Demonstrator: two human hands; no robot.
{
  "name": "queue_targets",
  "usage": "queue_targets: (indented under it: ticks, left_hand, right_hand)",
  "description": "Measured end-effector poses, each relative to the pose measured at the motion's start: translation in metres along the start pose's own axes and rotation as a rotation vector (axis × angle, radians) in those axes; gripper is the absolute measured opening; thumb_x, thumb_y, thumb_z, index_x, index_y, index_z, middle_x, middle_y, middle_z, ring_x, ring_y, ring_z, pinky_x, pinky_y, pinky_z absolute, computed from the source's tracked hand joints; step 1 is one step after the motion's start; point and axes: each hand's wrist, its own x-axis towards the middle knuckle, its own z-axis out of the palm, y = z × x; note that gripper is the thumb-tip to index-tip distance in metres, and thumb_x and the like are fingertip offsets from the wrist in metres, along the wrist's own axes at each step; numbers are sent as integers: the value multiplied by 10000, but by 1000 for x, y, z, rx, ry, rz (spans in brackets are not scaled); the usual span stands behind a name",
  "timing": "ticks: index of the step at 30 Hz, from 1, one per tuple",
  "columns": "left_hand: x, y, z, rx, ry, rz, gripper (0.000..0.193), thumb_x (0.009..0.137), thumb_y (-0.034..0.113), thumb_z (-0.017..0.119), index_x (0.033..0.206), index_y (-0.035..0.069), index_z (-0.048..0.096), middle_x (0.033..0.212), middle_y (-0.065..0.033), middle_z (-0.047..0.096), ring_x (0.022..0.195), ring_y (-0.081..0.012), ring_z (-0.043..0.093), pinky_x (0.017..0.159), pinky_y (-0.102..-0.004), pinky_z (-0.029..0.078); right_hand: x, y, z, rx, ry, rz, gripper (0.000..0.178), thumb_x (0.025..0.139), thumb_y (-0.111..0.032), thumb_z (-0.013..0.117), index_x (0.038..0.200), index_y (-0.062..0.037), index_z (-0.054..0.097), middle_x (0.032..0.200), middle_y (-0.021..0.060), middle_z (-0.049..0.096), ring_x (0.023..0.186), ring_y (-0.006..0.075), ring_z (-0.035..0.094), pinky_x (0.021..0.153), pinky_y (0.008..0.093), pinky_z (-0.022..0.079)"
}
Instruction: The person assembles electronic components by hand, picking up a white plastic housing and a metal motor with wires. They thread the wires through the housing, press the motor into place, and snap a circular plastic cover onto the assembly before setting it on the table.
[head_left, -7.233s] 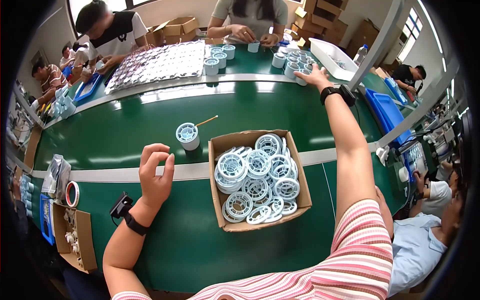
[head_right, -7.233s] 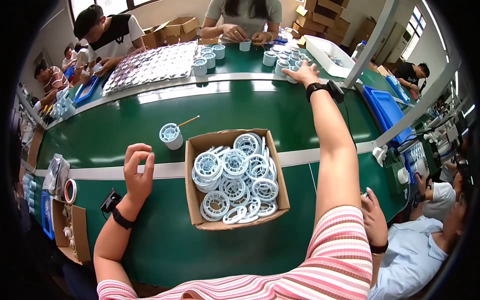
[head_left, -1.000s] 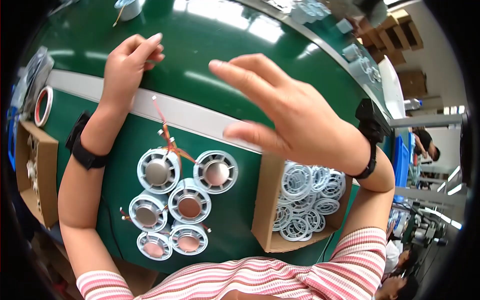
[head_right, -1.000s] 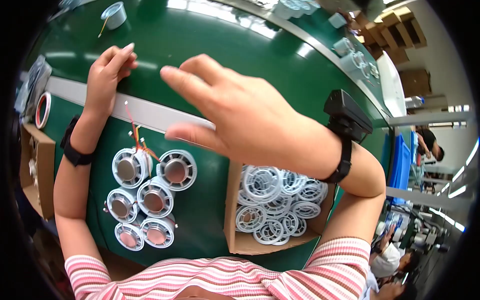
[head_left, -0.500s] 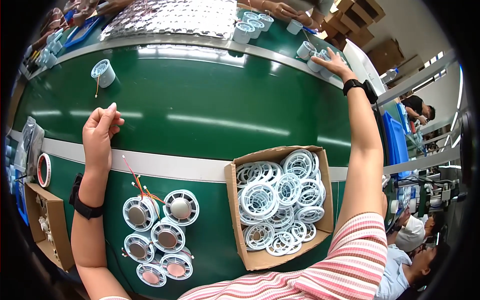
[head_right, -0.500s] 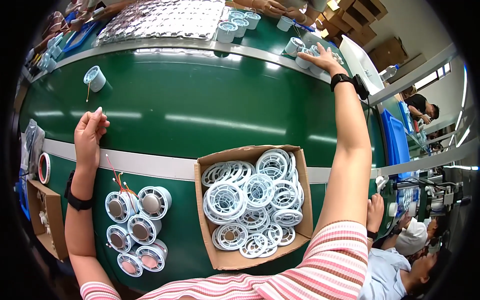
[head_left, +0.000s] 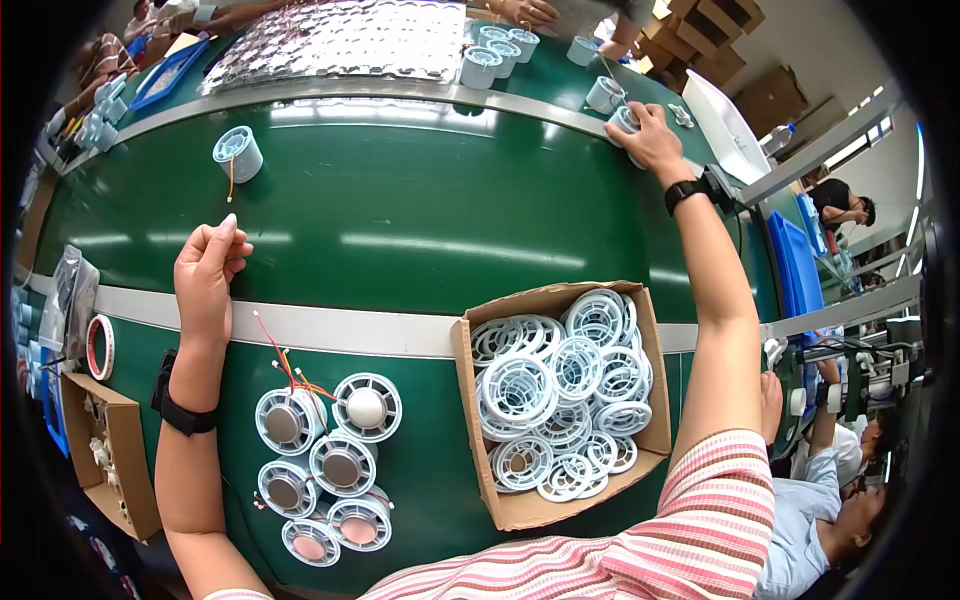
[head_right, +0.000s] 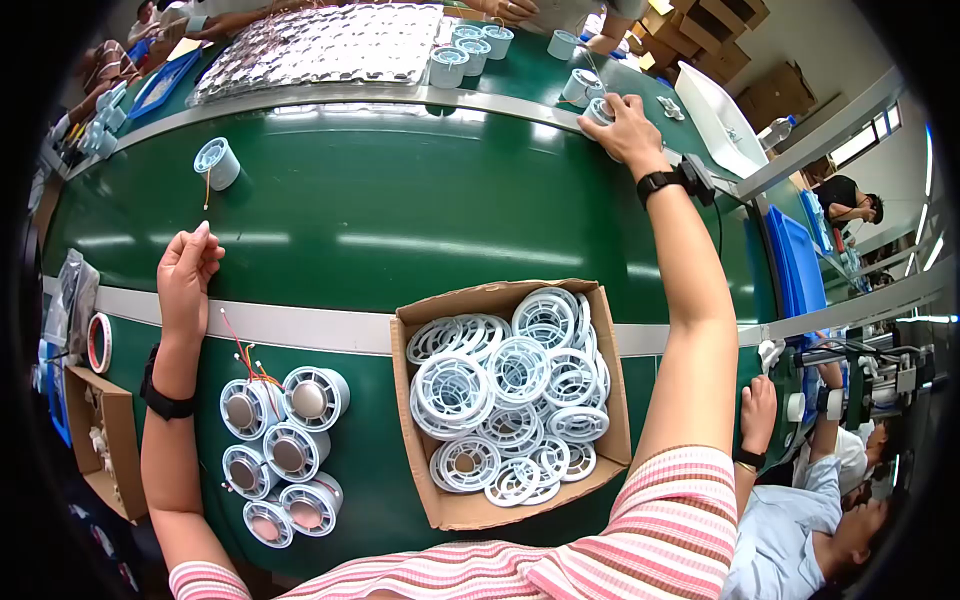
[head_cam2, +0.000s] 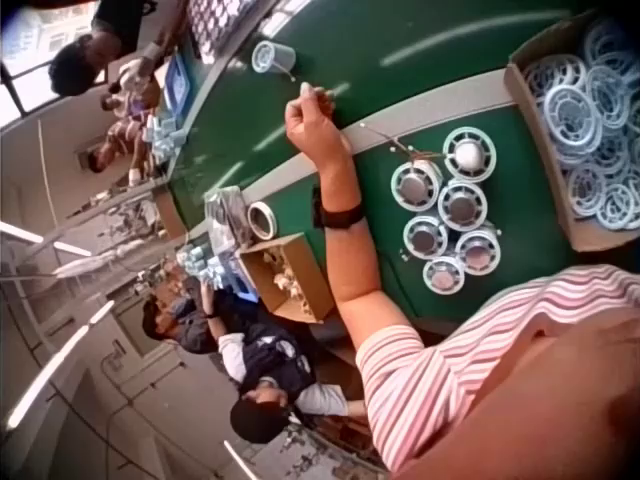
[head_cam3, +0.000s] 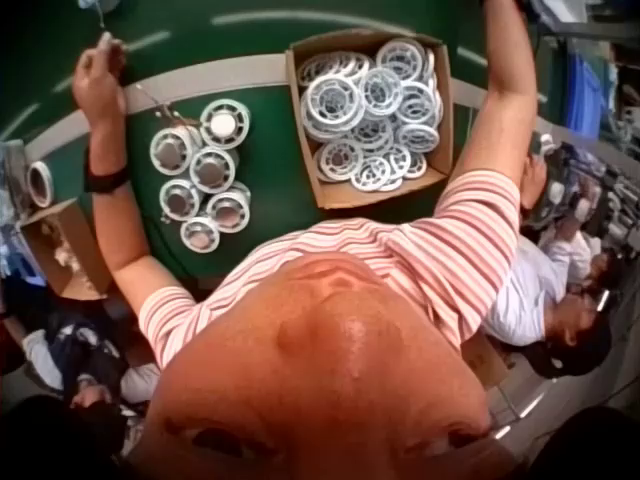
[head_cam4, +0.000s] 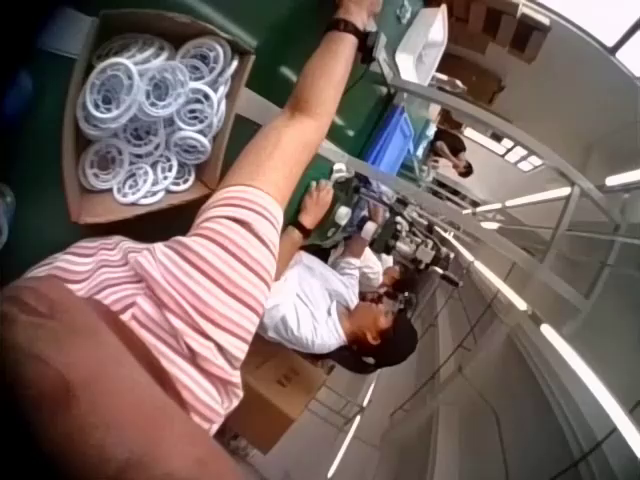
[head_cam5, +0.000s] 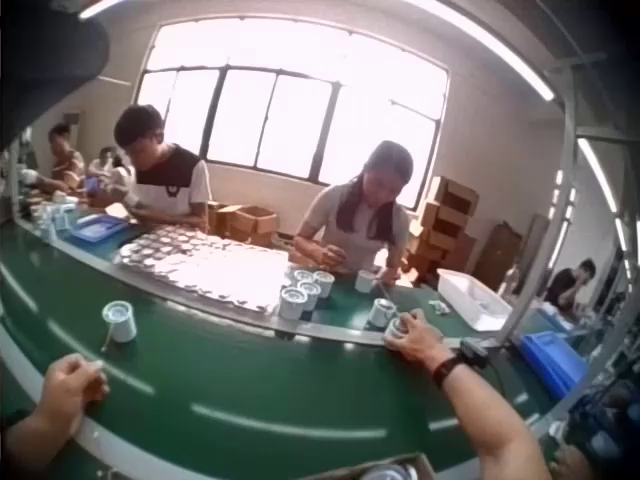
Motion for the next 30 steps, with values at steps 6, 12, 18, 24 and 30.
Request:
queue_targets:
  ticks: [6, 12, 18, 24, 30]
  left_hand:
    - [1, -3, 9, 31, -10, 19, 263, 991, 258, 708, 781, 129, 617, 813, 27, 671, 746, -60, 633, 694, -211, 451]
    - [4, -7, 2, 79, 28, 125, 268, 976, 243, 714, 769, 100, 620, 800, 4, 678, 730, -76, 643, 664, -219, 448]
    - [24, -4, 15, 73, -31, 368, 256, 961, 188, 709, 758, 51, 635, 801, -43, 707, 697, -94, 651, 647, -236, 487]
    - [12, 20, 6, 138, -33, 560, 255, 969, 176, 710, 765, 42, 636, 801, -54, 714, 689, -100, 664, 654, -232, 502]
    - [-77, 112, 40, -157, -97, 927, 253, 979, 113, 701, 764, 24, 603, 801, -68, 709, 681, -98, 661, 669, -246, 538]
  right_hand:
    - [-89, 5, -33, 24, 7, -33, 721, 788, -639, 752, 1222, -71, 663, 1316, 141, 549, 1151, 298, 632, 963, 404, 526]
    - [-191, -32, -115, 266, 149, -151, 608, 820, -452, 822, 1179, 11, 662, 1271, 158, 561, 1091, 279, 624, 969, 363, 514]
    - [-321, -102, -226, 365, 271, -511, 571, 783, -272, 849, 1254, -56, 609, 1441, 171, 479, 1182, 314, 614, 914, 395, 561]
    - [-447, -188, -207, 622, -109, -875, 654, 641, -324, 921, 1184, -98, 636, 1436, 209, 487, 1126, 358, 631, 841, 419, 583]
    - [-468, -234, -139, 483, -180, -961, 625, 670, -369, 906, 1189, -130, 652, 1485, 161, 444, 1089, 350, 622, 788, 391, 575]
